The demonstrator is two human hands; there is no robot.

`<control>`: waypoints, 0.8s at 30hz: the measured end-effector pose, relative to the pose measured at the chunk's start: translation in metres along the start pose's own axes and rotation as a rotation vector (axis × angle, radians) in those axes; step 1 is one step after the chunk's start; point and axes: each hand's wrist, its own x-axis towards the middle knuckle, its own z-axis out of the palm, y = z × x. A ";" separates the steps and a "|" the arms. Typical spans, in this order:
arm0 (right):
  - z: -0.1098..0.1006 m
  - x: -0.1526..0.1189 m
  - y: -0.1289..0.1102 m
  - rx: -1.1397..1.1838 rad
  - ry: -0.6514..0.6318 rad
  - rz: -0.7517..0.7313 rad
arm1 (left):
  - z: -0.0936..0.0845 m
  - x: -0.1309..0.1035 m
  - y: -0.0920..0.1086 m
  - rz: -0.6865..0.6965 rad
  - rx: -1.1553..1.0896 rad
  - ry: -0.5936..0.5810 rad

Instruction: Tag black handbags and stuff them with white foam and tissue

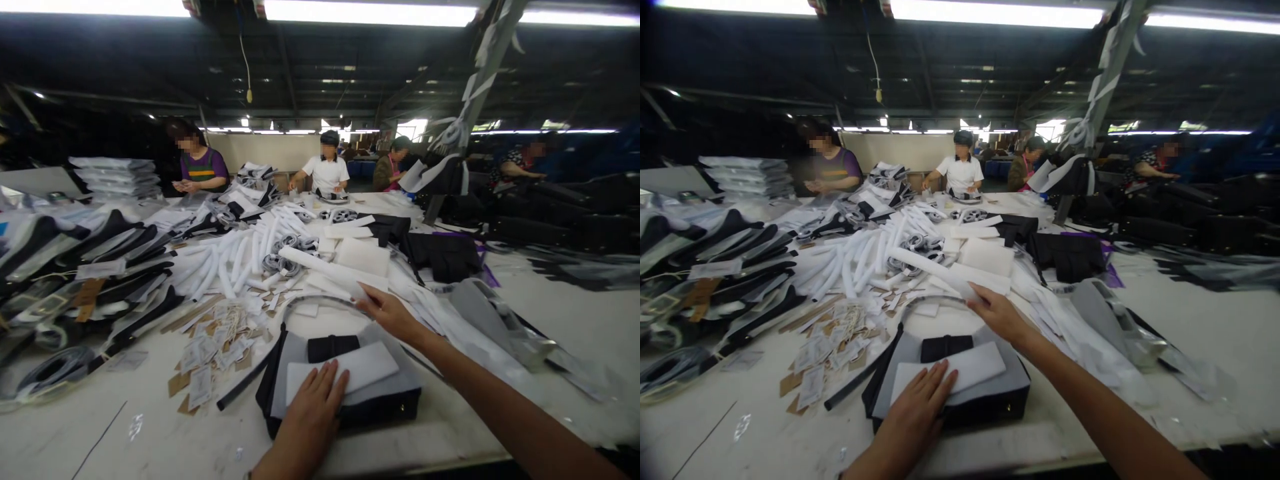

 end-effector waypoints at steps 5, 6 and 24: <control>-0.052 -0.078 -0.040 -0.019 -0.223 -0.177 | -0.038 0.017 -0.010 -0.025 -0.154 -0.172; -0.055 -0.096 -0.047 -0.041 -0.308 -0.174 | -0.045 0.020 -0.014 -0.014 -0.174 -0.185; 0.092 -0.168 -0.012 -0.474 0.501 -0.294 | -0.051 0.016 -0.022 0.049 -0.204 -0.189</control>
